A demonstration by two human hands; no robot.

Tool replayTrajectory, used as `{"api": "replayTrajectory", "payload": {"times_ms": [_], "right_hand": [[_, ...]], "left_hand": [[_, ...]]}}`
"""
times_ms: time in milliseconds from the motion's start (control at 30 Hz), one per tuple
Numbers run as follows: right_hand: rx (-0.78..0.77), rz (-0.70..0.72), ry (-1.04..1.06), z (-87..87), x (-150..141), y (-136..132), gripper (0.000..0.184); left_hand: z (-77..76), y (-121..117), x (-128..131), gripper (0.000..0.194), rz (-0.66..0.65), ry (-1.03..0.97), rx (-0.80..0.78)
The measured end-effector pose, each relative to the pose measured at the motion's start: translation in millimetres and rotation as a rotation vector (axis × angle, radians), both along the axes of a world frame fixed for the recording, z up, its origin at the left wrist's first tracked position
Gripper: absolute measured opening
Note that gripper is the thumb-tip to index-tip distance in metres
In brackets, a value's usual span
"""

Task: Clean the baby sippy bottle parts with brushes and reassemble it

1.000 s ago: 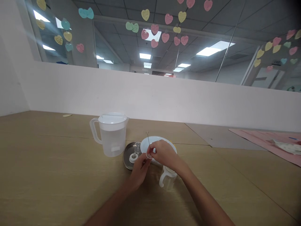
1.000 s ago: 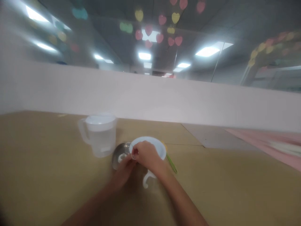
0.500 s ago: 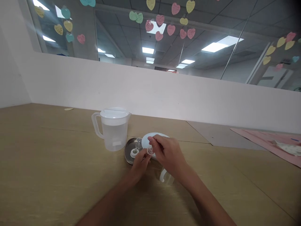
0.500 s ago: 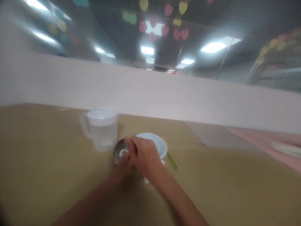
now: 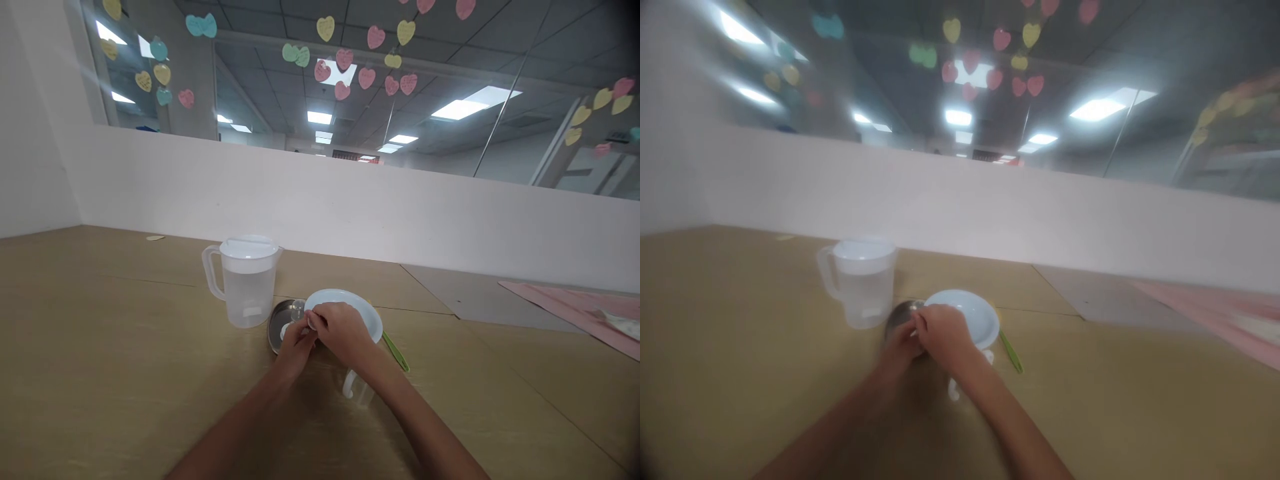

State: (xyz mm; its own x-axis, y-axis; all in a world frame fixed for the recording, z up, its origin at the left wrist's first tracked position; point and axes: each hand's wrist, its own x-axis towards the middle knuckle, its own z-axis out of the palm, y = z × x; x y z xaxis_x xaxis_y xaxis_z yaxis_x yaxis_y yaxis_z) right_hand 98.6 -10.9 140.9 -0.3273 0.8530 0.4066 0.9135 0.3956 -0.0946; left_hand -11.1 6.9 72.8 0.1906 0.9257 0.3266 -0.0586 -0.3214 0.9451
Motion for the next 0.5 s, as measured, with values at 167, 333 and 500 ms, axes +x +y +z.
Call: {"api": "replayTrajectory", "payload": {"times_ms": [167,333,500], "right_hand": [[0.071,0.024,-0.077,13.0,2,-13,0.031],[0.240,0.106,-0.005,19.0,8,-22,0.034],[0.397,0.238,0.143,22.5,9,-28,0.042]], "left_hand": [[-7.3,6,0,0.028,0.063,0.043,0.102],[-12.0,4,4,0.032,0.057,0.108,0.196],[-5.0,-2,8,0.033,0.067,0.103,0.227]]}}
